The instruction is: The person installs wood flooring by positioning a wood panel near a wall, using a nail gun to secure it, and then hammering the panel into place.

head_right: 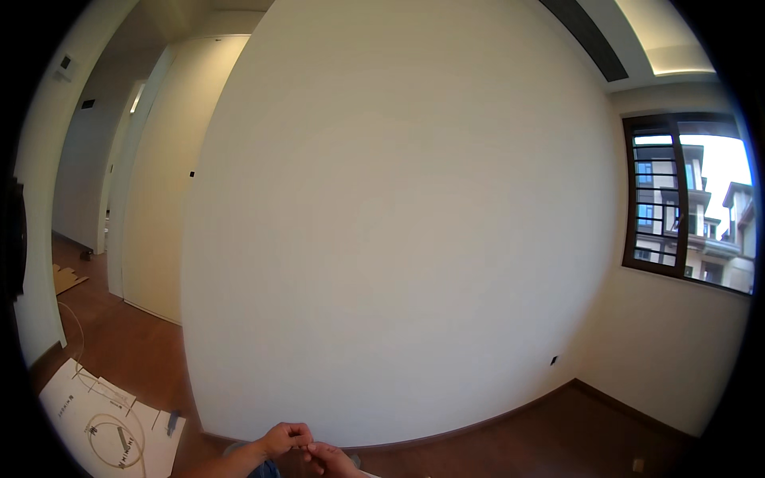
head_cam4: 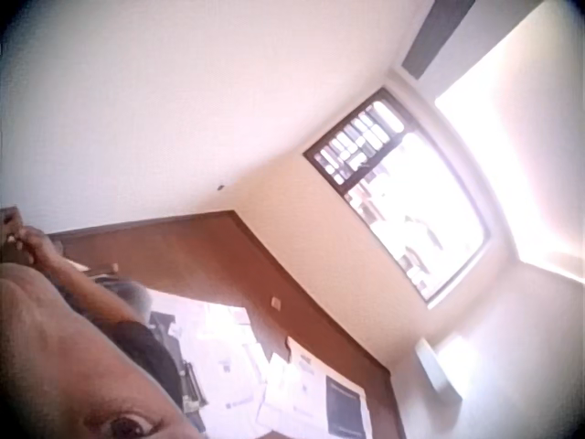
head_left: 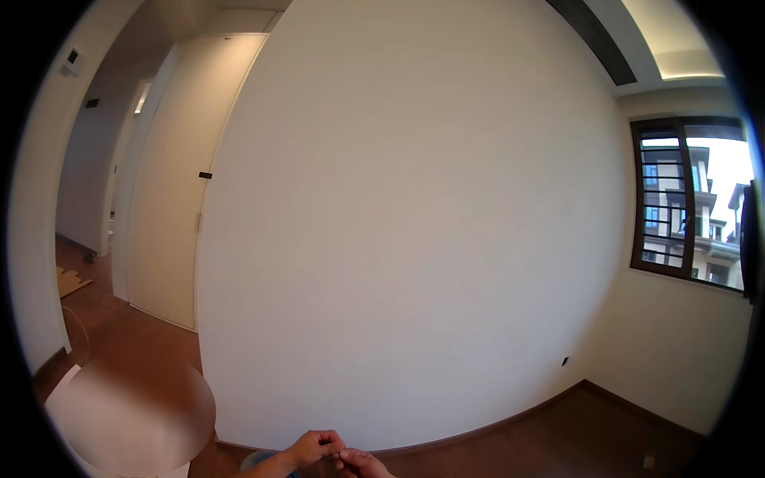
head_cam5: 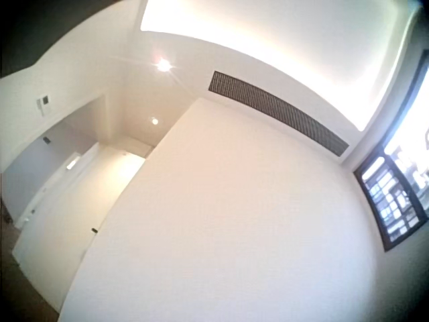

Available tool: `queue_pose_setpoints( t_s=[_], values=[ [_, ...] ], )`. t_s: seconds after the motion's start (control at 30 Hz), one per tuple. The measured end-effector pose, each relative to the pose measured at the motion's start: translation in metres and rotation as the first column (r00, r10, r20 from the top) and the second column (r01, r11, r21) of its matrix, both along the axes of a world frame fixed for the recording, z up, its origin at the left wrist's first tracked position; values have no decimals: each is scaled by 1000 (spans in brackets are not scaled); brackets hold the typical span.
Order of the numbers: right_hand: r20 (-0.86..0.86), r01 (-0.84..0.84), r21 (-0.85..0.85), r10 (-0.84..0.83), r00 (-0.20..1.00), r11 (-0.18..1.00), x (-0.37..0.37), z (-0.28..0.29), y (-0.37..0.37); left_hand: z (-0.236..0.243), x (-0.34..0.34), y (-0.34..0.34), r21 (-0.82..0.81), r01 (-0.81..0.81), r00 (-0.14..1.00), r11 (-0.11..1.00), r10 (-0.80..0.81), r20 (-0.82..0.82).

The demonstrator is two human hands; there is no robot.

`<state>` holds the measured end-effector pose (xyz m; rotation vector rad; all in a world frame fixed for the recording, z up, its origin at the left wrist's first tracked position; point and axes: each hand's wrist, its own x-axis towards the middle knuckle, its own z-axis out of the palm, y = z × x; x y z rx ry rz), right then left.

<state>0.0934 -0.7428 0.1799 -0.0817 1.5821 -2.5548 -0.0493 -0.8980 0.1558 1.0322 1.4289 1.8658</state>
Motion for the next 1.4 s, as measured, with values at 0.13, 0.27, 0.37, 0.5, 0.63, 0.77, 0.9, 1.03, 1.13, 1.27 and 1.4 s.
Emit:
queue_pose_setpoints(
  t_s=[0.13, 0.27, 0.37, 0.5, 0.63, 0.77, 0.9, 1.03, 1.13, 1.27, 1.4],
  values=[
    [-16, 18, 31, -18, 1000, 999, 8, 9, -5, 8, 3, -7, -144, -82, 971, 986, 46, -235],
    [-76, 190, 723, -196, 978, 664, -7, -50, 20, -10, 0, 0, -369, -188, 848, 910, -39, -528],
    [-293, 324, 912, -154, 944, 253, -9, -110, 43, -33, 11, 19, -407, -279, 670, 870, -127, -732],
    [-90, 106, 962, -74, 993, 250, -36, -108, 59, -84, 4, 28, -393, -314, 857, 864, 80, -508],
    [331, -167, 639, -72, 941, 751, -45, -86, 78, -100, 3, 42, -259, -162, 986, 952, 166, -8],
    [305, -184, 830, -153, 940, 527, -36, -114, 128, -142, -18, 51, -341, -161, 950, 926, 239, 200],
    [169, -107, 981, -440, 882, 163, -35, -174, 264, -221, -75, 68, -681, -28, 936, 732, 258, 239],
    [167, -256, 953, -423, 891, -163, 2, -241, 374, -270, -120, 85, -713, -45, 860, 699, 391, 329],
    [116, -288, 931, -569, 814, -222, 17, -267, 392, -295, -130, 83, -609, -73, 699, 790, 476, 534],
    [106, -343, 898, -623, 775, -275, 3, -271, 376, -295, -138, 91, -647, -84, 622, 758, 547, 560],
    [51, -244, 832, -370, 928, -498, -17, -251, 331, -290, -142, 88, -639, -60, 575, 767, 550, 606]
  ],
)
